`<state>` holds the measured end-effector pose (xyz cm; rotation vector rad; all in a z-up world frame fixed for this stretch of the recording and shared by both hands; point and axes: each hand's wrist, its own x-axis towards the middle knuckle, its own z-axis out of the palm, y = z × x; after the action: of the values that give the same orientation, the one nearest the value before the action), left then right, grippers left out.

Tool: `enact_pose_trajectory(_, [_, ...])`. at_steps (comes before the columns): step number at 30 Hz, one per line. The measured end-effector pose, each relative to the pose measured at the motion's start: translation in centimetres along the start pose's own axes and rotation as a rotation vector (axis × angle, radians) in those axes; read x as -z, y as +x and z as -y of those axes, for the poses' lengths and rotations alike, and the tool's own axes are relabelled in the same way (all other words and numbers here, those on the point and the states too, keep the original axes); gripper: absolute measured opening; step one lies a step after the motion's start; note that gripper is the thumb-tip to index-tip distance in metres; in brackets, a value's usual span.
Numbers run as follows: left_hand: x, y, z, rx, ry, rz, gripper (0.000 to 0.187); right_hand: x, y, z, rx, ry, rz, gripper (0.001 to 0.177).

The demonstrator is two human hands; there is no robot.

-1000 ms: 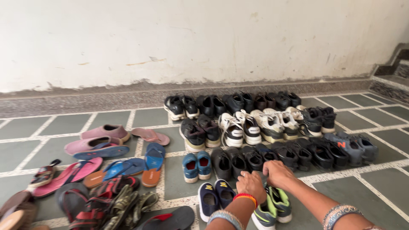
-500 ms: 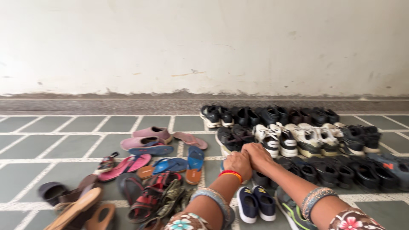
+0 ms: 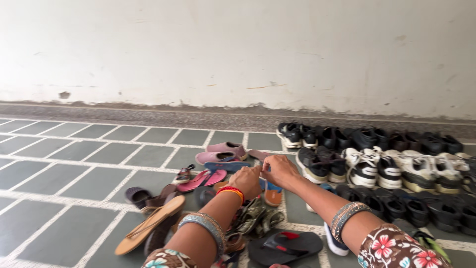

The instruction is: The person organizes a disordered pile of footwear on a tiled floor. They pick up individual shoes and flip-flops, pair them, and place them in neat rows against the wall.

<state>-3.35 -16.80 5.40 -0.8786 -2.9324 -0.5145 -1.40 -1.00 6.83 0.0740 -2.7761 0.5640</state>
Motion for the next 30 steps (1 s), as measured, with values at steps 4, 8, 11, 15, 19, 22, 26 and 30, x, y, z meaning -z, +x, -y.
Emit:
enact_pose_trajectory(4, [2.5, -3.5, 3.4, 0.01, 0.001, -0.047, 0.058, -1.2, 0.7, 4.2, 0.03, 0.01, 0.027, 0.029])
enact_pose_trajectory(8, [4.6, -6.4, 6.7, 0.071, -0.018, -0.069, 0.053, -1.5, 1.0, 8.4, 0.09, 0.008, 0.026, 0.031])
enact_pose_trajectory(11, [5.8, -7.7, 9.1, 0.088, -0.057, -0.091, 0.057, -1.3, 1.6, 11.8, 0.086, 0.002, 0.032, 0.031])
enact_pose_trajectory(15, [6.3, -7.7, 11.6, 0.041, -0.049, -0.205, 0.065, -0.9, 2.9, 14.9, 0.132, -0.012, 0.046, 0.03])
enact_pose_trajectory(19, [6.5, -8.1, 13.0, 0.135, -0.1, -0.208, 0.061, -1.2, 4.7, 16.2, 0.204, -0.057, 0.069, 0.032])
enact_pose_trajectory(22, [6.7, -7.9, 13.8, 0.122, -0.109, -0.244, 0.052, -2.2, 6.2, 16.5, 0.246, -0.056, 0.078, 0.032])
enact_pose_trajectory(26, [6.8, -7.6, 15.0, 0.166, -0.188, -0.271, 0.049, -4.5, 8.7, 16.6, 0.235, -0.026, 0.132, 0.031])
enact_pose_trajectory(30, [6.9, -7.6, 16.2, 0.211, -0.163, -0.265, 0.052, -7.1, 10.4, 16.3, 0.319, -0.061, 0.16, 0.03])
